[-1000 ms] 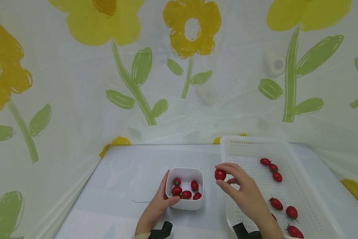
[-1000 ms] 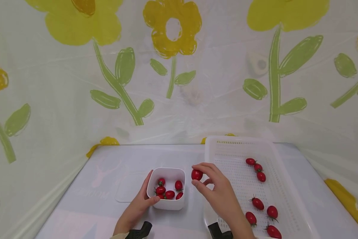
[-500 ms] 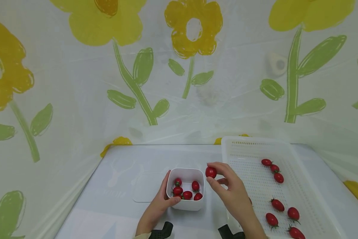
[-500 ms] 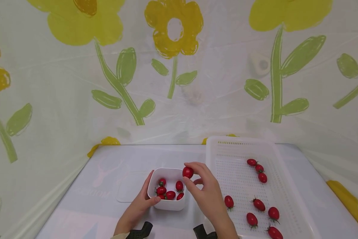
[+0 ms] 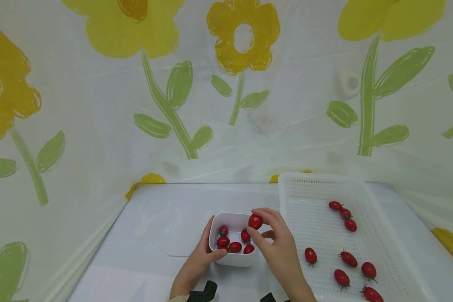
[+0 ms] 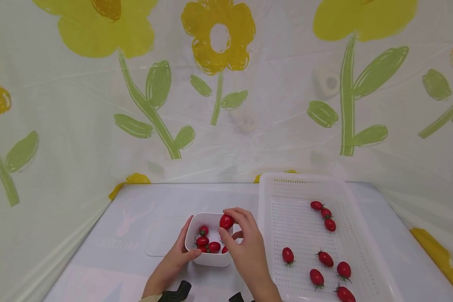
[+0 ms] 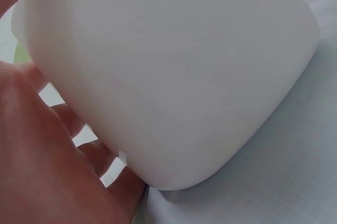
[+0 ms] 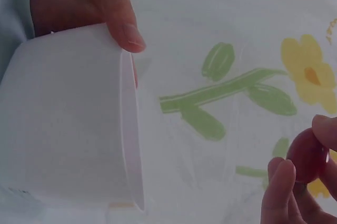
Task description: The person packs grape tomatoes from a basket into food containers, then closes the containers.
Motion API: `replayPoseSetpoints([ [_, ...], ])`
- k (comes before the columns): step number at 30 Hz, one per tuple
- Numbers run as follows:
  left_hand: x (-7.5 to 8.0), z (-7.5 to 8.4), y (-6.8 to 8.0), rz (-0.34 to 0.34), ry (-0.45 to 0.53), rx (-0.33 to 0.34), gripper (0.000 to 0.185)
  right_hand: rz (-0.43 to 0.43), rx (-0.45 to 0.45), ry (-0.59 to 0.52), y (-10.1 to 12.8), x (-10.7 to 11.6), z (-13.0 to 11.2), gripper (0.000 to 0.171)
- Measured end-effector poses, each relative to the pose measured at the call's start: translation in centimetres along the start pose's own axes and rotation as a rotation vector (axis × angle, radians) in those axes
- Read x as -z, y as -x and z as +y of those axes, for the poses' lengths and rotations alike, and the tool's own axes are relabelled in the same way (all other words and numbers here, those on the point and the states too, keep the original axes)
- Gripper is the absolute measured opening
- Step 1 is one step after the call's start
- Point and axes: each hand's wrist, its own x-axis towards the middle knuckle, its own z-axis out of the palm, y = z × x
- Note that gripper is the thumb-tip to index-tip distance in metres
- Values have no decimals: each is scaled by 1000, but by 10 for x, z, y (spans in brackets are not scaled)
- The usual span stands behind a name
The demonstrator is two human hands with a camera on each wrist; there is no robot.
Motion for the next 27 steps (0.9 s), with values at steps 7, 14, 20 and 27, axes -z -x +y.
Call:
replayPoseSetpoints([
  [7,0,2,1,-4,-17,6,79,21,5,8,5,-18,2,40],
  [14,1,0,1,4,-18,9,79,-8,48,45,8,-31,11,39],
  [20,1,0,1,-7,-7,3,79,-43,25,37,11,-41,18,39],
  [27,2,-2,1,-31,30,-10,80,-76,1,114,14,-49,21,40],
])
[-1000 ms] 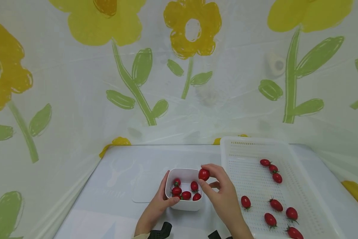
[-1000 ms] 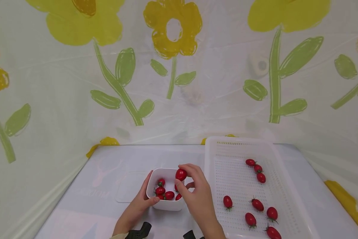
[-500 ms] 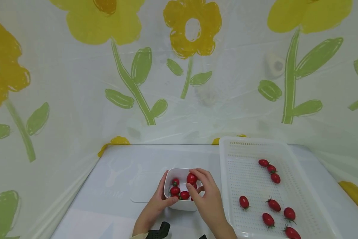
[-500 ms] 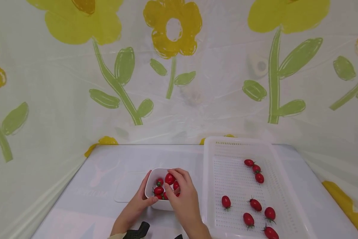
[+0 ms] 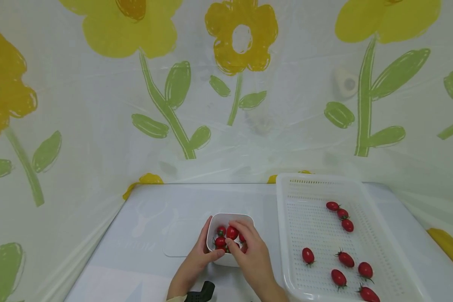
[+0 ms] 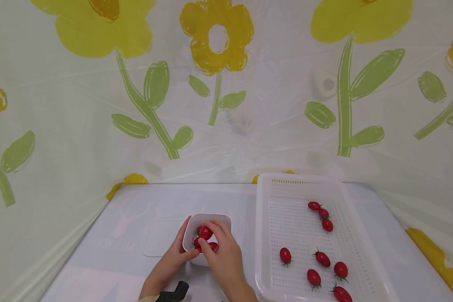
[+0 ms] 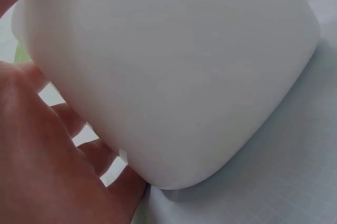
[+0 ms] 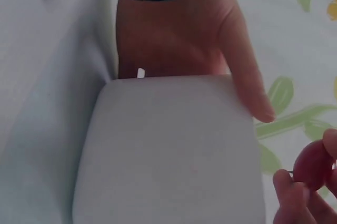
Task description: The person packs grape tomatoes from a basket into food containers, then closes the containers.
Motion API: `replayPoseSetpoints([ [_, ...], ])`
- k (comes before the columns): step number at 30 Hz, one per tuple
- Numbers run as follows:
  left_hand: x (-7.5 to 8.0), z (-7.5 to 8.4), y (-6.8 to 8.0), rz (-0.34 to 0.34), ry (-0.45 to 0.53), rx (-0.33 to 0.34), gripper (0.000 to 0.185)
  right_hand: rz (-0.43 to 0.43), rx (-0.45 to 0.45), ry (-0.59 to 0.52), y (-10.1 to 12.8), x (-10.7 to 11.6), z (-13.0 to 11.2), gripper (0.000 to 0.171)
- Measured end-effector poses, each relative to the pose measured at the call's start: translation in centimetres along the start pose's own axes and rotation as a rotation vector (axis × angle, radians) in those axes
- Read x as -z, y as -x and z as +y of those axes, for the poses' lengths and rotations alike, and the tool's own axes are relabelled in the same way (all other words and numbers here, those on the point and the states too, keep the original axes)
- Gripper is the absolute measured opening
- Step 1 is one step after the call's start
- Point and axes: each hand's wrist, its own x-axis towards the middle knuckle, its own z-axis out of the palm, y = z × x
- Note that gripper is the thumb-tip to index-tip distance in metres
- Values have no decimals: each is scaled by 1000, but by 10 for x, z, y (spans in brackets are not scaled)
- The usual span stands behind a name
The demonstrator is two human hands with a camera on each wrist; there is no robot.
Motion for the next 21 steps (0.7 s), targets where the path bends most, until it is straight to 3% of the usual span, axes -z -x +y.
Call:
replayPoseSetpoints([
  [11,-1,0,-2,9,-19,-12,80,96,18,217,-1,-6,9,38],
  [16,0,-2,-3,20,-26,-14,81,121,93,239,-3,-4,16,38],
  [21,0,-2,-2,31,-37,-14,81,114,108,257,-4,-4,23,37],
])
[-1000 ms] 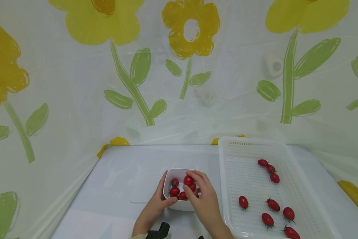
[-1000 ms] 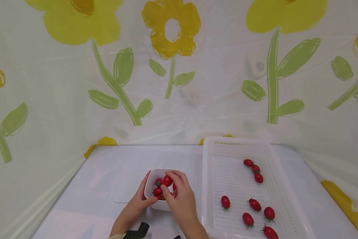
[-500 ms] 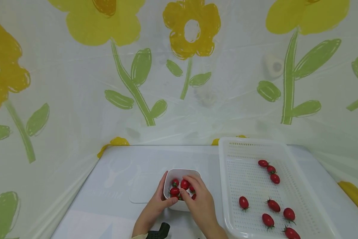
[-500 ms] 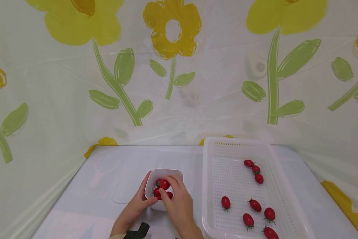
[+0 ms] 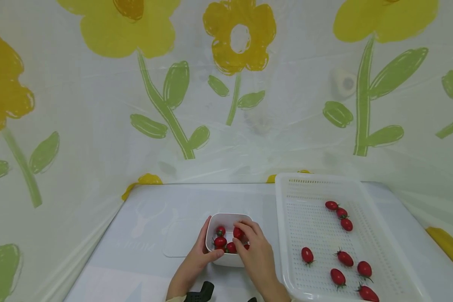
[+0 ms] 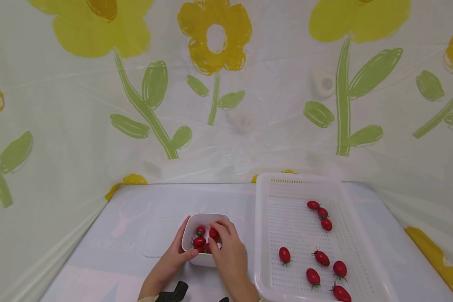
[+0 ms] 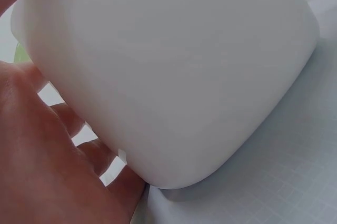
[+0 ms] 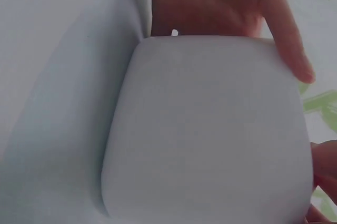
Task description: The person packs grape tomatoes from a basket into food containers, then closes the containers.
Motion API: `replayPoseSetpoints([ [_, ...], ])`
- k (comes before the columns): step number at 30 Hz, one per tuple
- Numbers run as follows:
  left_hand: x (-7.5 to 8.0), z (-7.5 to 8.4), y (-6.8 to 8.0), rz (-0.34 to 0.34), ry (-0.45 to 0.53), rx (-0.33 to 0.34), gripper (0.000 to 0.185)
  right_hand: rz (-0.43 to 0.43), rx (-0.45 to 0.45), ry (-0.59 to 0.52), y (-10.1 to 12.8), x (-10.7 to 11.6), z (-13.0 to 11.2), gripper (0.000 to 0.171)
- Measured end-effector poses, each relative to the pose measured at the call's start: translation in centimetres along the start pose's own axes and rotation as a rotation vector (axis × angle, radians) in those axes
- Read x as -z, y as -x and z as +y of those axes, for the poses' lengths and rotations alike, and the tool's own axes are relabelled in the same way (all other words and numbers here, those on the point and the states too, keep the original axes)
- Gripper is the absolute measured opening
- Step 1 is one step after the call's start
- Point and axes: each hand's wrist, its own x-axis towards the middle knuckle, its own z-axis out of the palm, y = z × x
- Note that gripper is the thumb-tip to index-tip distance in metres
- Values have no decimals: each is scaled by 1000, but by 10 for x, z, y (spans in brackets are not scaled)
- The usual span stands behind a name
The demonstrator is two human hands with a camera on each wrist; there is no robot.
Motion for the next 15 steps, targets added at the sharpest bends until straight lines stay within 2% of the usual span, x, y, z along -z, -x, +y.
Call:
replayPoseSetpoints([
  [8,1,-1,0,-21,-1,-23,82,11,25,74,1,-7,5,37],
  [15,0,0,1,-10,-1,-10,80,32,45,93,2,-7,4,36],
])
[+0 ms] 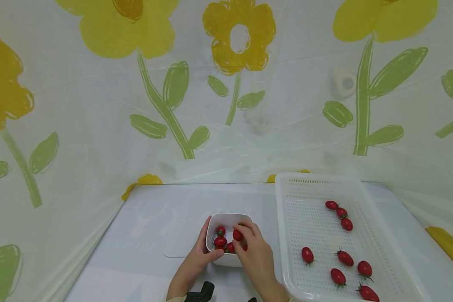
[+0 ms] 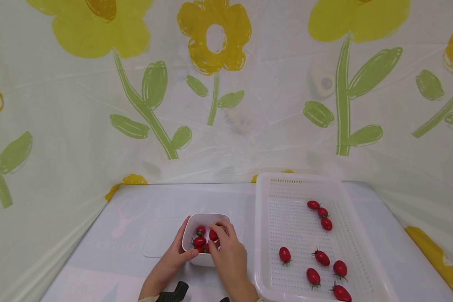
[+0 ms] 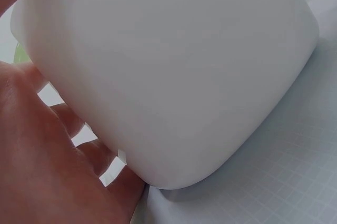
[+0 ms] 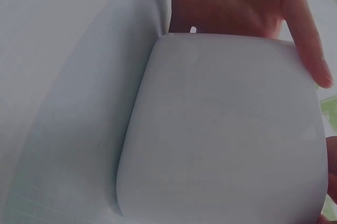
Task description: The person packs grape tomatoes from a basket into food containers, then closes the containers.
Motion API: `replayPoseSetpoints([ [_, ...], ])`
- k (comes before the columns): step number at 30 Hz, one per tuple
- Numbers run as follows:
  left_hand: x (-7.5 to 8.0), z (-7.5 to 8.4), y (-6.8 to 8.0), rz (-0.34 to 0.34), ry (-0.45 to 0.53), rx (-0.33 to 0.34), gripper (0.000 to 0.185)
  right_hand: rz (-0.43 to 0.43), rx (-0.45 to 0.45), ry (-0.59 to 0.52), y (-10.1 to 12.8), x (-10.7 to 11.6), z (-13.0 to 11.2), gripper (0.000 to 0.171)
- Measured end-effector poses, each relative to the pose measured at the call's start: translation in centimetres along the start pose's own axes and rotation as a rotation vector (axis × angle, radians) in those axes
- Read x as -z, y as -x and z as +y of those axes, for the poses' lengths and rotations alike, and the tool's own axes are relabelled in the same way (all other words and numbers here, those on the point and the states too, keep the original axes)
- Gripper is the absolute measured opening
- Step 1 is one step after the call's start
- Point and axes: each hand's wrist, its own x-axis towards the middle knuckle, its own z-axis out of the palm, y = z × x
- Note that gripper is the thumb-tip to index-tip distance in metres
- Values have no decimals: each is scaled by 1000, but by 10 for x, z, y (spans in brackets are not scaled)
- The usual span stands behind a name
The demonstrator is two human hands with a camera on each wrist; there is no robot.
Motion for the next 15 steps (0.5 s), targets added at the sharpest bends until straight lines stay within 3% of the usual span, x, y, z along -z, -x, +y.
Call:
replayPoseSetpoints([
  [6,0,0,0,-11,0,-17,81,-4,0,9,-1,0,-1,36],
  [15,0,1,0,-7,10,11,80,-24,-38,-18,0,-1,-2,30],
])
